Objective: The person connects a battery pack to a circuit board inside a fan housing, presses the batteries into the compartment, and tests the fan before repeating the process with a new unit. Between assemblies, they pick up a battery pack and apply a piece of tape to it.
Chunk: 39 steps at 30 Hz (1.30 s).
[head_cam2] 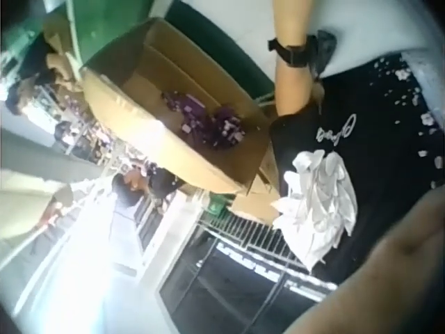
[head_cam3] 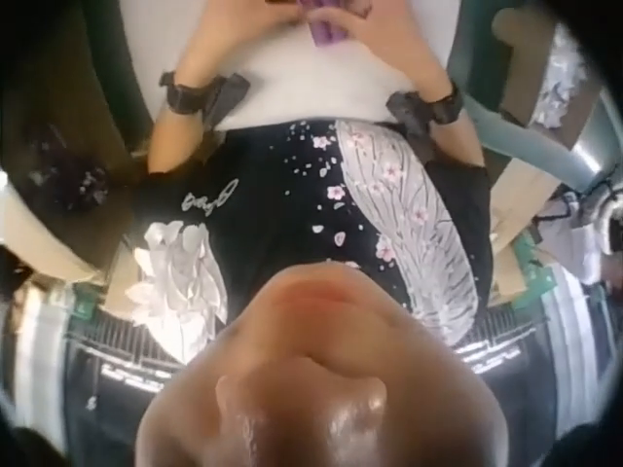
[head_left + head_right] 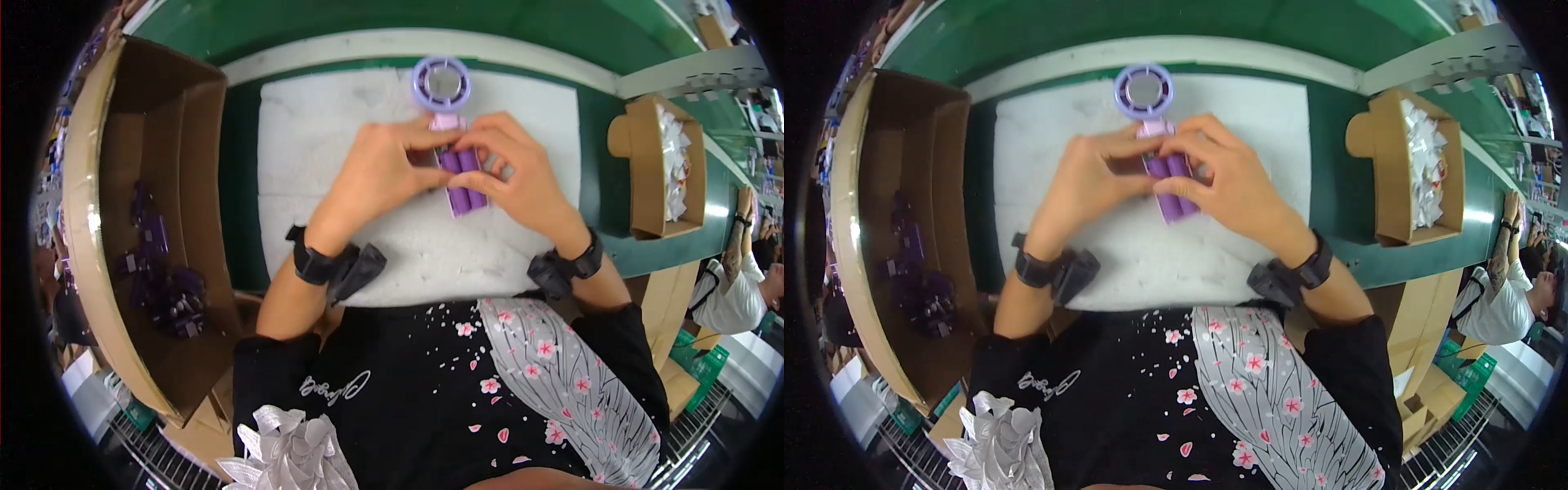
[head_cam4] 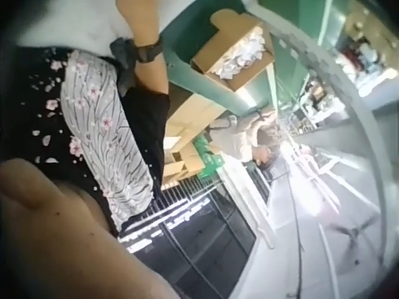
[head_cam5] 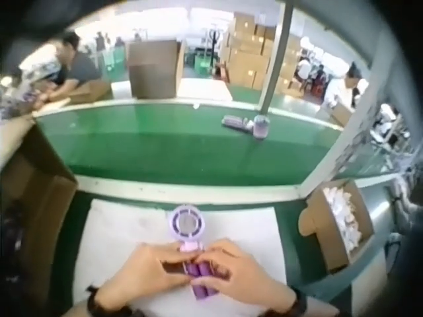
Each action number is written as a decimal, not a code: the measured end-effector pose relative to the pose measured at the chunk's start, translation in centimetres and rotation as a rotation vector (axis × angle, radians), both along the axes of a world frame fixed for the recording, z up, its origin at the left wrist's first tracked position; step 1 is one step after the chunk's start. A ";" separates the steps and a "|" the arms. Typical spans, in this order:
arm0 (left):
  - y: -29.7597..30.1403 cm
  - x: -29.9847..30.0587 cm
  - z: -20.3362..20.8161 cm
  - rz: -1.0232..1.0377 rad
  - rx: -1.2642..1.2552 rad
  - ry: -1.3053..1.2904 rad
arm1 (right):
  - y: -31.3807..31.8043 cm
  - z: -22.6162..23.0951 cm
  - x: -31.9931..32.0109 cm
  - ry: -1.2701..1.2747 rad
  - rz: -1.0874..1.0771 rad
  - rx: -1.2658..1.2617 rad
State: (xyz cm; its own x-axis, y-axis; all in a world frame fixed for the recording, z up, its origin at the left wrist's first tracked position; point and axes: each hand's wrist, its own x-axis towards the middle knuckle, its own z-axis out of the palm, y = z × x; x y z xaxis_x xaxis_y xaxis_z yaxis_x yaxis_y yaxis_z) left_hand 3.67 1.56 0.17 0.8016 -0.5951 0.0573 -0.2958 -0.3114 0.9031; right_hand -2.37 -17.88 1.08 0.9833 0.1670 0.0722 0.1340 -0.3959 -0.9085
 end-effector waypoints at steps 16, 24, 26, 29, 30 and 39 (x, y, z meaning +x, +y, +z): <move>-0.2 -0.7 0.1 -0.072 0.131 0.017 | -0.2 -1.3 -0.6 -0.235 0.106 -0.196; -1.3 -0.7 -1.6 -0.102 -0.028 -0.065 | -0.9 1.5 -2.7 -0.329 0.287 -0.503; -1.6 -0.8 -2.0 -0.073 -0.041 -0.069 | -1.1 1.3 -3.0 -0.285 0.263 -0.555; -1.7 -0.8 -2.5 -0.073 -0.074 -0.092 | -1.0 1.2 -3.1 -0.264 0.272 -0.591; -1.6 -0.9 -2.5 -0.061 -0.079 -0.083 | -1.0 1.1 -3.0 -0.260 0.271 -0.597; 2.2 1.7 -0.7 0.282 -0.017 -0.276 | -3.4 -0.5 8.1 -0.398 0.138 -0.654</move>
